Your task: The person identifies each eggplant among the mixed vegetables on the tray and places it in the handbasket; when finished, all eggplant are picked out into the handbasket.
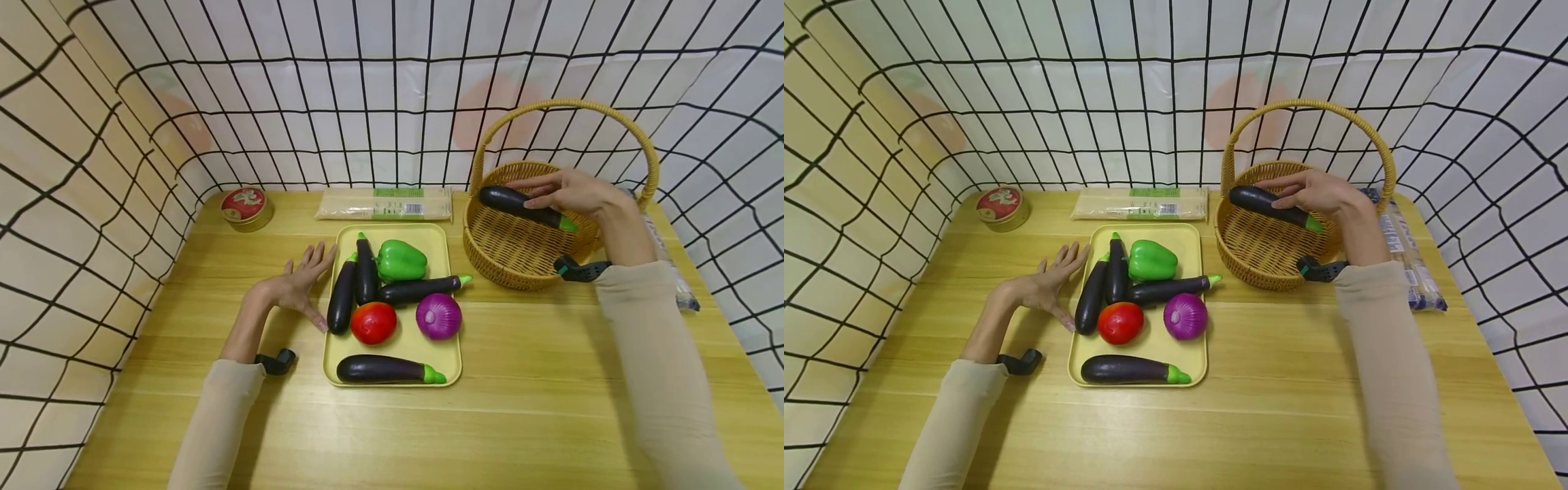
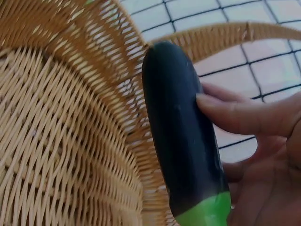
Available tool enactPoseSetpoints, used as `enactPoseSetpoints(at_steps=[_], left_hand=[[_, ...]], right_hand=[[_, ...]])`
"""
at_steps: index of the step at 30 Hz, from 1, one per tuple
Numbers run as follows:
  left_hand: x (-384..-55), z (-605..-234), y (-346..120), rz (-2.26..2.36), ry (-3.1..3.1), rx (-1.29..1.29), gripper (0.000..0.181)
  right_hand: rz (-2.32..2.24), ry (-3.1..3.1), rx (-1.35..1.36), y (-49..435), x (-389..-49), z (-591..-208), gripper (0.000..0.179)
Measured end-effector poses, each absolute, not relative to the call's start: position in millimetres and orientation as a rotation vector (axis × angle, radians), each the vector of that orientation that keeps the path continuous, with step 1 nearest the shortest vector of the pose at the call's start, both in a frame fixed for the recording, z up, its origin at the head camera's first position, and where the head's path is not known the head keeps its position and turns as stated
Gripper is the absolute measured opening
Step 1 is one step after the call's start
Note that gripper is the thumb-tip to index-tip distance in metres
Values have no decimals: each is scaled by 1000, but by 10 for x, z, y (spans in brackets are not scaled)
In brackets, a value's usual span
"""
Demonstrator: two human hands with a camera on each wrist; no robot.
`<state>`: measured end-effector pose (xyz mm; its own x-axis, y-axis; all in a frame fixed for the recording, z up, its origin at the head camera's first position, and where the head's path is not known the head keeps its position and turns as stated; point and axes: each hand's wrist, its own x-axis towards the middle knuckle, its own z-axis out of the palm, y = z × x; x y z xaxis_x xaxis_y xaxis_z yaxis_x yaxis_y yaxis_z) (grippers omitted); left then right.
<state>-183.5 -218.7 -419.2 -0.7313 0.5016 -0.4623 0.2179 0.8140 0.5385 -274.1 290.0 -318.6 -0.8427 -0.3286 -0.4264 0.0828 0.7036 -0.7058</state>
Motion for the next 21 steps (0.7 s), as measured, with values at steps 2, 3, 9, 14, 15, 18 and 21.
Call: enactPoseSetpoints(at_steps=[2, 3, 9, 14, 15, 18, 21], left_hand=[[-1836, -4201, -2191, 615, 2382, 527, 159], [-1837, -4207, -2193, 617, 2382, 526, 159], [-1839, -4215, -2201, 623, 2382, 524, 158], [-1841, -4214, -2203, 621, 2391, 537, 158], [-1842, -4215, -2204, 620, 2391, 541, 157], [-1845, -4216, -2206, 615, 2392, 550, 157], [-1845, -4212, -2210, 603, 2391, 548, 158]], right_hand=[[-1000, 2386, -162, 2938, -2765, -3234, 51], [-989, 2396, -147, 2953, -2781, -3259, 52], [-920, 2445, -83, 3008, -2917, -3384, 55], [-887, 2460, -33, 3041, -3025, -3451, 56], [-880, 2462, -22, 3047, -3038, -3467, 56], [-916, 2453, 45, 3063, -3055, -3521, 56], [-998, 2449, 92, 3085, -3058, -3589, 55]])
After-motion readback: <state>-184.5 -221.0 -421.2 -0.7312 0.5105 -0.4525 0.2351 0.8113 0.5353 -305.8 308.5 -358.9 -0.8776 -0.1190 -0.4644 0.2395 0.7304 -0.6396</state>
